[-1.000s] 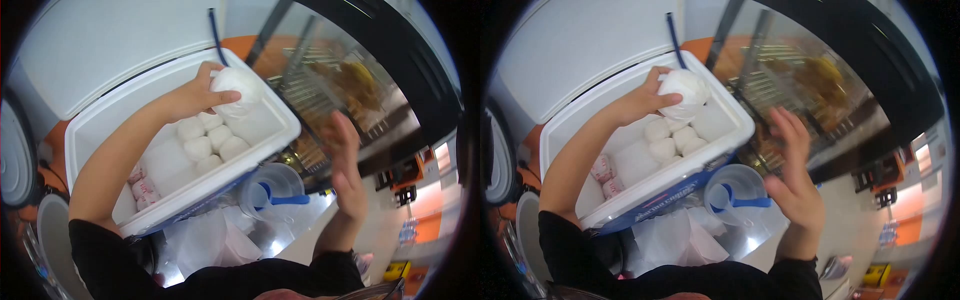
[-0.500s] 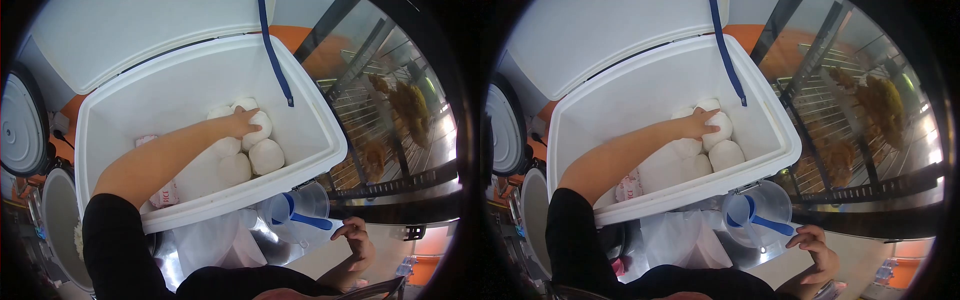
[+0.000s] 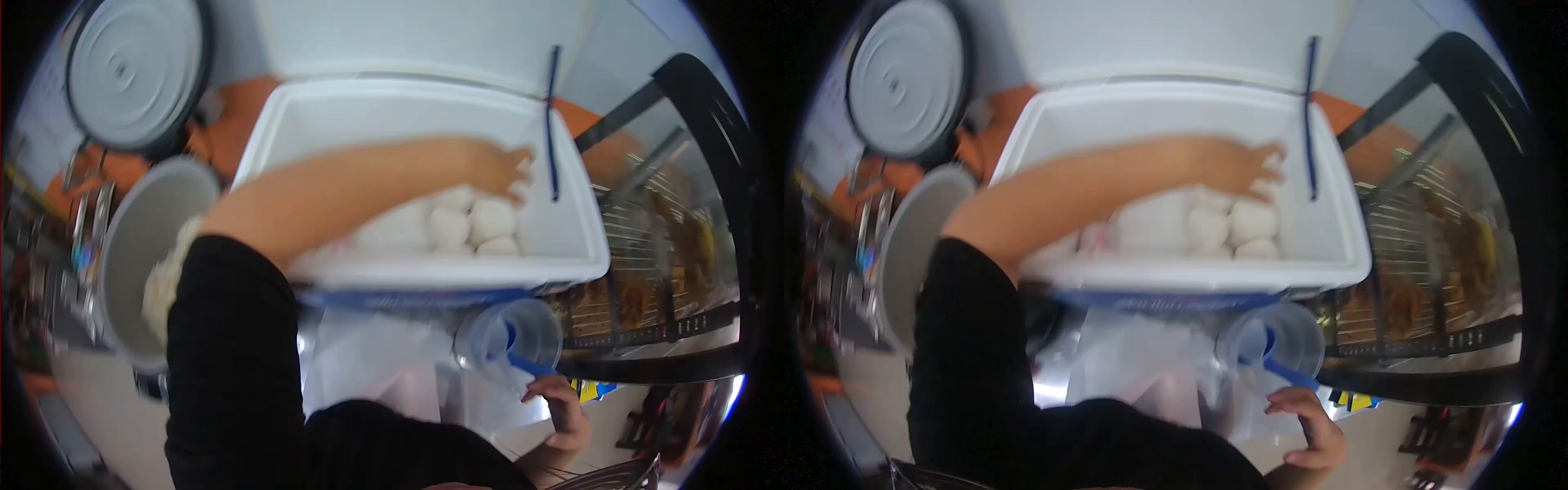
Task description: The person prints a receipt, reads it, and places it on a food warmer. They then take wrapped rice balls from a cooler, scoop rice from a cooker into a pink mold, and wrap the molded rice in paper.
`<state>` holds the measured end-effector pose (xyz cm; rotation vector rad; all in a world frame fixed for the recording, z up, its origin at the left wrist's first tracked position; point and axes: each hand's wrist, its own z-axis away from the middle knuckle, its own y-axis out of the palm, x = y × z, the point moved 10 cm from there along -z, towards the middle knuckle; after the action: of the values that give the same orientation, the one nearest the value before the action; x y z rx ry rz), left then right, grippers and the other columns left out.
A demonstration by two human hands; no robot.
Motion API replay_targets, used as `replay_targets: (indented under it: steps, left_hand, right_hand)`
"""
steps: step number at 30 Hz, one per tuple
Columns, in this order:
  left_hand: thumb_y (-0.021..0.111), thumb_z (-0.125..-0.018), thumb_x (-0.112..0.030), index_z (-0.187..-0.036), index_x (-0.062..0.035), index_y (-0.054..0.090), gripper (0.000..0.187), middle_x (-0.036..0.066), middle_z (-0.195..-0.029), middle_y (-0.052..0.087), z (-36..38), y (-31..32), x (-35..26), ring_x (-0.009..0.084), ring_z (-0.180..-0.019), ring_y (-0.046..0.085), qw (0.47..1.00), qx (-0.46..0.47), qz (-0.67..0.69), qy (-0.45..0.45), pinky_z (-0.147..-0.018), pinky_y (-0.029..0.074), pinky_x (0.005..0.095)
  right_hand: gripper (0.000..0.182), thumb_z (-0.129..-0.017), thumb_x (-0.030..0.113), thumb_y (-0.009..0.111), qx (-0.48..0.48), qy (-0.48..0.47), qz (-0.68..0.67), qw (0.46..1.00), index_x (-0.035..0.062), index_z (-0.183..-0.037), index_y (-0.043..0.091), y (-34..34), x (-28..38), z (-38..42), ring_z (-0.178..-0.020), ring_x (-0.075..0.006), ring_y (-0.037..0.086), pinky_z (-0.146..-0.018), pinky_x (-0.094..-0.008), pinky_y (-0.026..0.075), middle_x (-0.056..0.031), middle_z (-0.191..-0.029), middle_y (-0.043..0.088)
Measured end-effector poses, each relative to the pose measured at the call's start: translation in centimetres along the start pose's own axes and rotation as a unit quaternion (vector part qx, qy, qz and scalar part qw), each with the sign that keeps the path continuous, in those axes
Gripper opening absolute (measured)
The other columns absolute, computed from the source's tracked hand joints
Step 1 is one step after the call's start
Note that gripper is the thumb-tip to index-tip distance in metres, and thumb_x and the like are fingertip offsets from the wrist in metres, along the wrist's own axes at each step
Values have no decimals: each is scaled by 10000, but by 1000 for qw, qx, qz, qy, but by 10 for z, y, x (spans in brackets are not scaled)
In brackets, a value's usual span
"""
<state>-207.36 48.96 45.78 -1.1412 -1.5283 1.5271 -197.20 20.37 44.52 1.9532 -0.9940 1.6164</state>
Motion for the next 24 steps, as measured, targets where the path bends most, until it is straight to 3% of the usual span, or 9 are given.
replay_targets:
  steps: [1, 3, 7, 10, 13, 15, 17, 20, 24]
  left_hand:
    - [494, -882, -518, -1261, -186, 536, 505, 117, -1387, 336, 19, -31, -4, 353, -1074, 542, 999, -32, 8, -23, -944, 420, 460]
    - [548, -873, -355, -1159, -164, 581, 346, 104, -1270, 463, 72, -102, -39, 305, -1032, 569, 989, -145, -31, -9, -883, 456, 422]
    - [549, -904, -231, -1055, -116, 615, 201, 67, -919, 618, 198, -150, -144, 178, -758, 605, 966, -196, -1, -167, -678, 478, 342]
    - [554, -910, -200, -1066, -91, 624, 203, 65, -864, 644, 274, -87, -218, 140, -694, 590, 920, -81, 251, -288, -627, 473, 297]
    - [519, -892, -133, -1107, -79, 614, 241, 84, -881, 666, 349, 56, -259, 177, -740, 610, 749, -43, 507, -425, -691, 476, 293]
    - [539, -850, -90, -1107, -87, 620, 270, 86, -995, 659, 410, 151, -264, 232, -881, 620, 801, -197, 326, -462, -774, 477, 313]
    - [563, -802, -59, -1124, -104, 609, 329, 59, -1138, 615, 444, 210, -297, 265, -1069, 557, 832, -184, 131, -507, -895, 428, 373]
    - [619, -734, -50, -1184, -191, 568, 475, 2, -1223, 541, 451, 249, -349, 230, -1189, 450, 779, -165, 152, -586, -970, 308, 498]
    - [594, -735, -69, -1225, -184, 488, 514, 17, -1220, 508, 479, 242, -352, 230, -1200, 437, 806, -42, 56, -587, -972, 292, 543]
  right_hand:
    - [683, -764, 294, 696, 29, 17, -19, 999, -27, -1292, 403, 16, -3, -2, -1088, -332, 495, -934, -439, 373, -242, -1254, 435]
    - [580, -816, 239, 629, 68, 97, -42, 992, -49, -1277, 427, 54, -21, -24, -1053, -293, 501, -934, -392, 373, -199, -1242, 469]
    - [441, -882, 193, 573, 197, 165, -19, 966, 31, -1276, 457, 140, -74, -32, -1053, -239, 500, -923, -344, 397, -124, -1239, 485]
    - [425, -877, 196, 578, 220, 85, 140, 962, 64, -1267, 474, 186, -112, -20, -1104, -296, 492, -948, -380, 395, -143, -1243, 492]
    - [414, -874, 225, 583, 183, 11, 247, 951, 78, -1250, 492, 204, -150, -12, -1162, -345, 464, -975, -421, 379, -161, -1229, 510]
    - [409, -872, 252, 586, 180, 24, 304, 935, 83, -1236, 505, 209, -185, -1, -1189, -359, 449, -989, -445, 367, -163, -1217, 525]
    - [407, -870, 278, 588, 198, 64, 377, 903, 87, -1221, 517, 209, -223, 22, -1204, -356, 443, -996, -464, 357, -158, -1207, 539]
    - [362, -817, 260, 639, 101, 10, 416, 904, 113, -1139, 564, 195, -222, 46, -1178, -315, 469, -1012, -530, 328, -131, -1111, 557]
    - [369, -749, 191, 685, 61, 44, 462, 884, 125, -1096, 579, 196, -216, 53, -1164, -285, 467, -1022, -535, 317, -86, -1060, 540]
